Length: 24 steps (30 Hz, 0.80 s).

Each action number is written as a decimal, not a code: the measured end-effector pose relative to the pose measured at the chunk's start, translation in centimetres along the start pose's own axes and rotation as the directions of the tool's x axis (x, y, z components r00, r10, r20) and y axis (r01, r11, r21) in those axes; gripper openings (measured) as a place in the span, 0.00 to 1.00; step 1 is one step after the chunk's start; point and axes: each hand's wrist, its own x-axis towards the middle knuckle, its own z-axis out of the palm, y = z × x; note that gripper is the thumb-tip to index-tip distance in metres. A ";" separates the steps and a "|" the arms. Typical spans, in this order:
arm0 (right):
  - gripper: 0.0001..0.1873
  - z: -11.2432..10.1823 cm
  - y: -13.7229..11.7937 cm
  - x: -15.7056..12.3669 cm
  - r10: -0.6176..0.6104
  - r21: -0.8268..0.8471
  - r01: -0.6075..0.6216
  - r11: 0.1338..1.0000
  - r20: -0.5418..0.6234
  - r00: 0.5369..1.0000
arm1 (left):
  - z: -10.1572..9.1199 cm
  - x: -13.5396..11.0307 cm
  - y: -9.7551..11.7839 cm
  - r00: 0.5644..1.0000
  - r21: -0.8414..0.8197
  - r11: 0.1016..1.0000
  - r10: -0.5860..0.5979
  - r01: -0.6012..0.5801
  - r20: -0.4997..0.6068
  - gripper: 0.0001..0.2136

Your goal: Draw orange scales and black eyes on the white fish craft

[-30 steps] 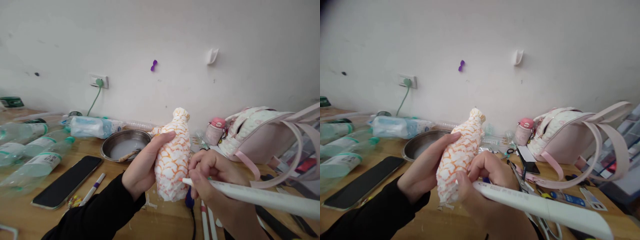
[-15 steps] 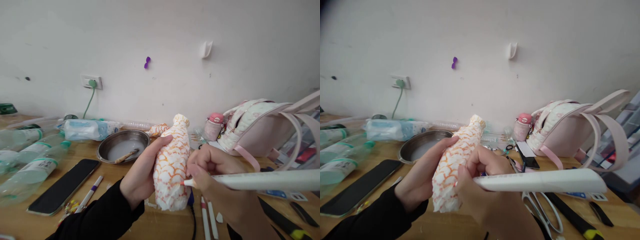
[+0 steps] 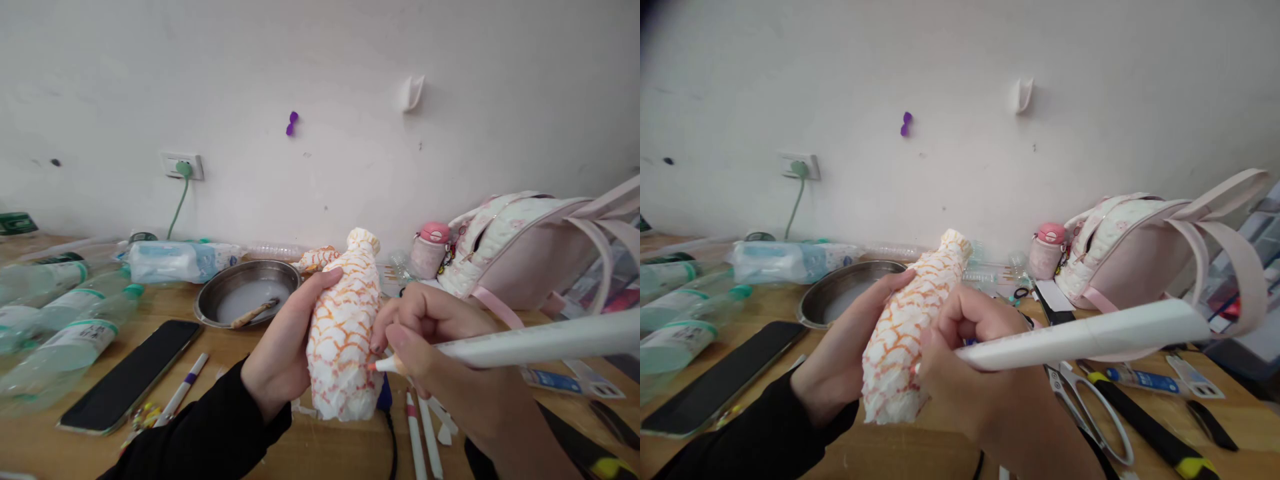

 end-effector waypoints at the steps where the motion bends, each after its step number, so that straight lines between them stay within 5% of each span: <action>1: 0.13 0.0 -0.1 -0.1 0.000 -0.017 0.000 1.000 -0.013 1.000 | 0.0 0.0 0.0 1.000 0.001 1.000 0.003 -0.003 -0.003 0.16; 10: 0.12 -0.1 -0.2 -0.1 0.033 -0.090 -0.028 0.996 0.058 0.998 | 0.2 0.1 0.0 0.996 0.053 0.998 0.022 -0.018 -0.081 0.16; 24: 0.13 0.5 0.0 -0.1 -0.186 -0.354 0.181 0.918 0.022 0.982 | -0.4 -0.1 0.0 0.971 0.238 0.958 0.194 -0.158 -0.136 0.15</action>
